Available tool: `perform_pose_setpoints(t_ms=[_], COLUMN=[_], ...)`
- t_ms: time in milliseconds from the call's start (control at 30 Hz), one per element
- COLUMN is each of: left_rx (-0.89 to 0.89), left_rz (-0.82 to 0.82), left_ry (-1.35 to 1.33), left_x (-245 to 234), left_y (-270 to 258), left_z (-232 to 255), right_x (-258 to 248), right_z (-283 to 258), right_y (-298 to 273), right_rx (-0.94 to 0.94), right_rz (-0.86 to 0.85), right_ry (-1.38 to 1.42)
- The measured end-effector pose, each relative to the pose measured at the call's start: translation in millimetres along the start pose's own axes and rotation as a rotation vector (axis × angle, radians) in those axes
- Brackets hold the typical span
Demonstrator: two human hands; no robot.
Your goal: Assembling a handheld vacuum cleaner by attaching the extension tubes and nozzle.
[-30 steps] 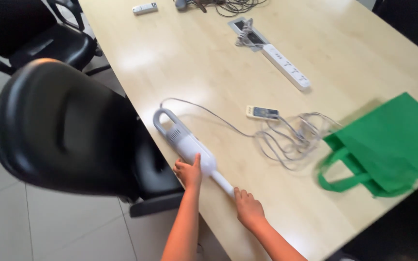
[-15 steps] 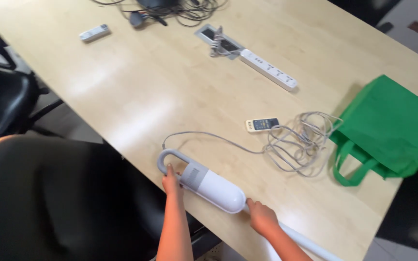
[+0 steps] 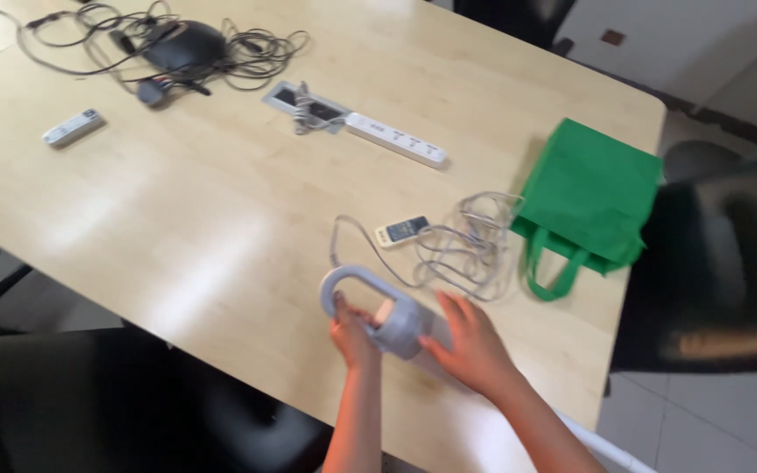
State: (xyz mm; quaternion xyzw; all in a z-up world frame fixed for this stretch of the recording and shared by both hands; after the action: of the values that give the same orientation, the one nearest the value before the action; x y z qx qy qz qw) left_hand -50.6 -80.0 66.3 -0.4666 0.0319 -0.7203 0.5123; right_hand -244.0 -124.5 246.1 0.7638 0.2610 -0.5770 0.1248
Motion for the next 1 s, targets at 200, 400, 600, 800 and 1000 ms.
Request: perform_pose_setpoints(t_ms=[200, 400, 600, 800, 1000], left_rx=[-0.008, -0.047, -0.047, 0.121, 0.288], left_rz=[-0.313, -0.401, -0.609, -0.691, -0.445], left_ry=[0.028, 0.152, 0.287, 0.392, 0.687], left_x=[79, 88, 71, 82, 127], left_y=[-87, -164, -196, -150, -54], left_z=[-67, -136, -185, -162, -128], right_x=[-63, -76, -91, -96, -88], right_z=[-14, 82, 138, 151, 167], right_y=[13, -1, -17, -12, 27], right_rx=[-0.311, -0.128, -0.085, -0.132, -0.114], right_rz=[0.526, 0.487, 0.475, 0.505, 0.443], right_ry=[0.020, 0.121, 0.158, 0.271, 0.304])
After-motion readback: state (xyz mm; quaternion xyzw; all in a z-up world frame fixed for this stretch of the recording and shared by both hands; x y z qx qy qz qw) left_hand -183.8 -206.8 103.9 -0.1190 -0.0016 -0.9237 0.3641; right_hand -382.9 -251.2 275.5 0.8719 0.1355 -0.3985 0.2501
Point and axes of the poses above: each hand's wrist, its own y-axis towards the middle knuckle, its own x-axis out of the palm, z = x × y, the point moved 7 cm from there along y, towards the middle knuckle, and after that the axes turned 6 degrees about -y, right-handed, at the moved point
